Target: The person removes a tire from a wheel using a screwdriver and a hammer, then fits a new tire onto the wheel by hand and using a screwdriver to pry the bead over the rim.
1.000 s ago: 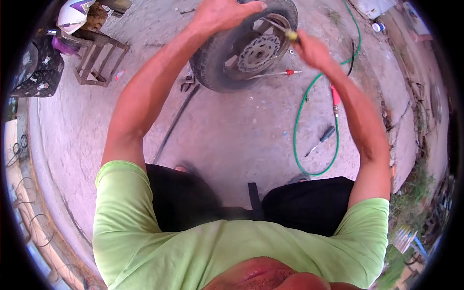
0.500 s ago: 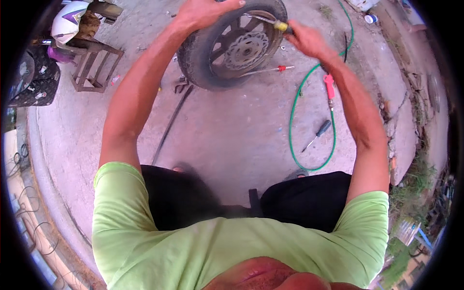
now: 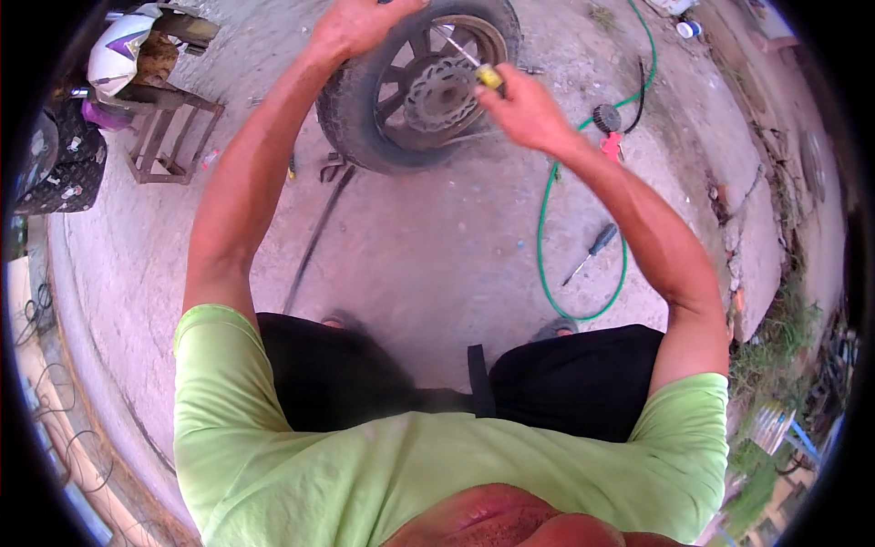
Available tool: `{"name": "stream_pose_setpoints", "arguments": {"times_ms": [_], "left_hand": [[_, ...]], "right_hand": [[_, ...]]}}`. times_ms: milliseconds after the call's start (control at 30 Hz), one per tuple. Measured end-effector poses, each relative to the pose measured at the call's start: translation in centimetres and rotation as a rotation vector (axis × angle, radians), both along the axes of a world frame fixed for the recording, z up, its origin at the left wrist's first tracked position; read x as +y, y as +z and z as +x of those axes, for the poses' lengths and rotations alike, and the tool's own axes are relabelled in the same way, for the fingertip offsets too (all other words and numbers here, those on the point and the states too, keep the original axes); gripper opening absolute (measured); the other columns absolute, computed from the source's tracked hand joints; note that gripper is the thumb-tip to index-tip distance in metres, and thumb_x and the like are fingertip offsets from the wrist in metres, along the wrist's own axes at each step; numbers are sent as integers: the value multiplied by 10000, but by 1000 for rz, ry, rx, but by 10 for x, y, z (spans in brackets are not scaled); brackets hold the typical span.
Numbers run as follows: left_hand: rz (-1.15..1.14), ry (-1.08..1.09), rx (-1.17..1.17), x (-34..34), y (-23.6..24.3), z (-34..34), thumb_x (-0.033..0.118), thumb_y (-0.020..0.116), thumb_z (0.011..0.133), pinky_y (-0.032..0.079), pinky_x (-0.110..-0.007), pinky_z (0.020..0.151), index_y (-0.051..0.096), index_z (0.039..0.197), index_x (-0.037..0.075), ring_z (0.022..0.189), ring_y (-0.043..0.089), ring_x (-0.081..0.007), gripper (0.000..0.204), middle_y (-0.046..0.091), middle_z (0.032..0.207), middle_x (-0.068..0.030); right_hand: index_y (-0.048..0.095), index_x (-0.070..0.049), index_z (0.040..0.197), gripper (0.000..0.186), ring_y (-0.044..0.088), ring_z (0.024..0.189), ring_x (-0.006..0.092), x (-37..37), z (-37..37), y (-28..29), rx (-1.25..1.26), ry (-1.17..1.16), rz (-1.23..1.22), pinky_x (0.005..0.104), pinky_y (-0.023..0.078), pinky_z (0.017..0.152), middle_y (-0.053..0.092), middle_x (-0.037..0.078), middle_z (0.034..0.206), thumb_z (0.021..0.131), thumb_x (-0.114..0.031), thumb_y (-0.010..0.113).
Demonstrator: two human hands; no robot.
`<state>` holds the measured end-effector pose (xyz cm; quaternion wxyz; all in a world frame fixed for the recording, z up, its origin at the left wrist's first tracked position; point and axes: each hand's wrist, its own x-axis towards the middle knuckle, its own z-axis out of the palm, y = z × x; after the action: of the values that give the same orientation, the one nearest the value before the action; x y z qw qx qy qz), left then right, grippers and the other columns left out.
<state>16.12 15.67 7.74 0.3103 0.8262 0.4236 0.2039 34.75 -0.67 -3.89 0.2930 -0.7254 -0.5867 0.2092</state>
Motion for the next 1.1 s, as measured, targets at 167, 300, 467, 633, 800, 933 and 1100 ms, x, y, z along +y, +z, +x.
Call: {"name": "stream_pose_setpoints", "arguments": {"times_ms": [167,300,467,633,800,933,1100], "left_hand": [[8,-6,28,7,1,10,535,681,884,462,-410,1093,530,1480,53,1272,619,-348,781,641,1363,-244],[27,12,37,23,-11,6,537,677,891,459,-408,1098,540,1473,54,1281,612,-347,769,635,1369,-250],[22,37,10,49,-21,-12,504,676,913,461,-403,1092,529,1462,10,1280,606,-342,753,631,1370,-250],[-56,-52,-80,22,-4,-17,413,716,917,457,-404,1087,529,1434,-22,1235,617,-323,702,652,1315,-235],[123,-187,-78,38,-24,-28,438,759,869,473,-408,1064,527,1420,-30,1212,624,-335,759,664,1264,-236],[-54,-253,107,29,11,-24,473,805,798,478,-412,1054,531,1385,-58,1187,626,-348,837,663,1229,-243],[23,-138,95,20,5,-16,474,827,767,482,-411,1044,523,1383,-78,1177,626,-342,881,660,1233,-240]], "right_hand": [[637,-10,979,436,647,776,273,9,-54,-33,423,-142,54,435,512,685,659,123,791,1013,-443,603],[626,-33,954,404,583,656,126,-3,-88,-25,1176,-86,-266,341,468,555,580,10,737,1038,-427,599],[639,-46,1029,351,584,613,155,-74,-106,-42,800,615,-635,338,468,548,608,31,738,1025,-396,609],[645,3,1174,397,644,732,145,-49,-12,-38,363,359,-321,342,527,680,674,77,873,980,-343,665],[626,-19,1348,469,626,729,149,-27,44,59,163,151,-189,330,526,702,705,89,939,970,-292,673],[615,-40,1367,458,565,731,108,-38,77,82,-23,81,-78,291,486,656,676,29,925,991,-296,660],[638,-28,1336,443,558,727,99,-34,81,97,-32,121,-111,278,478,623,684,29,930,992,-307,641]]}}
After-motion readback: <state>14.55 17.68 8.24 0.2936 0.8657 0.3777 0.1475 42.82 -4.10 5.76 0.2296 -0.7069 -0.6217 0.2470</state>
